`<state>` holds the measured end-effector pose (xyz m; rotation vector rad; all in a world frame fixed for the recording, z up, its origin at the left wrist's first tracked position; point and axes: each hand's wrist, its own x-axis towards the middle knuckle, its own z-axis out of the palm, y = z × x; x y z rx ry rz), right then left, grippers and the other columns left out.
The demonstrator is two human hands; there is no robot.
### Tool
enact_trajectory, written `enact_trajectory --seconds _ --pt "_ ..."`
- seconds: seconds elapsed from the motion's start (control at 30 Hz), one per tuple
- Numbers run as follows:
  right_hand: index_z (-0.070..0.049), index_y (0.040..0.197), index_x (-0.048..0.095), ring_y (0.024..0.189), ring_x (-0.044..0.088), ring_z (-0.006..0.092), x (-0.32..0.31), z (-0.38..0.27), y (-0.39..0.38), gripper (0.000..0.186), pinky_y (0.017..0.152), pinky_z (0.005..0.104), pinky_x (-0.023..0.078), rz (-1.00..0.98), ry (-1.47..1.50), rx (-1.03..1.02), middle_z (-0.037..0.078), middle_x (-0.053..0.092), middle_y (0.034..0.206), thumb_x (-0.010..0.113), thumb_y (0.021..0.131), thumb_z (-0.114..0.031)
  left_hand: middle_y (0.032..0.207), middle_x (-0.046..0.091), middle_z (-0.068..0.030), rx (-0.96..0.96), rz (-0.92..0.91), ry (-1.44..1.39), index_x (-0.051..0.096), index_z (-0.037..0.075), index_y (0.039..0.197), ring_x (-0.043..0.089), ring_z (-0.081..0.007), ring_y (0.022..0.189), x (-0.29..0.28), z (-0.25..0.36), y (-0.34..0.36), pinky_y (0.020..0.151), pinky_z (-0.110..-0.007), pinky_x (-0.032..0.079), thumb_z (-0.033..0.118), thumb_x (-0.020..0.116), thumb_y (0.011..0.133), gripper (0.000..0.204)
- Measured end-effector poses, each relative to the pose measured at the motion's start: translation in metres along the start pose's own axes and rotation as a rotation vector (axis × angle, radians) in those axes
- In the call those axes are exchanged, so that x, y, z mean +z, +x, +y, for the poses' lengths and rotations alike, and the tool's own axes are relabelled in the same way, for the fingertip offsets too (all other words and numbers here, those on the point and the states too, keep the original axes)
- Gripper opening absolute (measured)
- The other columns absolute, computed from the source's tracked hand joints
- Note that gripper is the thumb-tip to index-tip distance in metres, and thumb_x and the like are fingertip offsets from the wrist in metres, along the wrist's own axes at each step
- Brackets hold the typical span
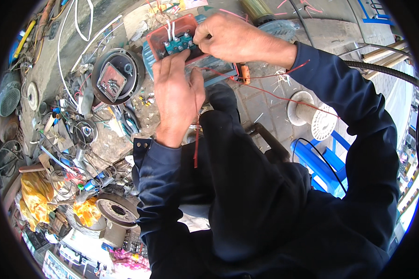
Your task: The person strips insulation from wires, twists them, and secures them into a small green terminal block using pliers and a screwdriver. The terminal block is then placed into a blue motor housing and the connections are tightened.
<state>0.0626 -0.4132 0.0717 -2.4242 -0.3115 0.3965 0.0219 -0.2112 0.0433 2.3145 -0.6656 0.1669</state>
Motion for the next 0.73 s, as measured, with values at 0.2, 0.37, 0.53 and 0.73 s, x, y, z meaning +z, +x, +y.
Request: enact_trajectory --seconds 0.2,0.37,0.53,0.73 --pt "0.001 0.098 0.074 0.077 0.07 0.0322 0.002 -0.007 -0.001 0.021 0.076 0.0404 0.055 -0.048 -0.039 -0.006 0.022 0.07 0.085 0.062 0.086 -0.011 0.113 0.067 -0.0209 0.003 0.03 -0.008 0.067 -0.004 0.118 0.059 -0.0403 0.106 0.005 0.002 -0.004 0.095 -0.046 0.05 0.003 0.071 0.083 0.036" --pt "0.002 0.101 0.075 0.083 0.072 0.0284 -0.003 -0.006 -0.002 0.024 0.079 0.0385 0.056 -0.05 0.086 0.028 0.02 0.074 0.089 0.062 0.088 -0.013 0.114 0.069 -0.0193 -0.034 0.037 -0.048 0.069 -0.002 0.12 0.059 -0.0405 0.11 0.006 0.001 -0.005 0.099 -0.046 0.049 0.003 0.07 0.085 0.035" --pt "0.001 0.09 0.076 0.071 0.069 0.033 0.008 -0.002 -0.005 0.019 0.07 0.0425 0.055 0.077 0.145 -0.038 0.023 0.071 0.08 0.061 0.081 -0.008 0.114 0.069 -0.0196 -0.009 0.05 -0.054 0.069 -0.004 0.121 0.059 -0.0407 0.108 0.006 -0.001 -0.002 0.095 -0.046 0.051 0.003 0.071 0.084 0.037" --pt "0.001 0.095 0.076 0.072 0.069 0.0334 0.015 -0.001 -0.012 0.022 0.07 0.042 0.055 0.093 0.142 0.03 0.024 0.07 0.08 0.062 0.08 -0.007 0.121 0.067 -0.022 -0.029 0.043 -0.013 0.066 -0.002 0.127 0.059 -0.0426 0.109 0.004 0.003 -0.005 0.097 -0.047 0.05 0.004 0.073 0.084 0.044"
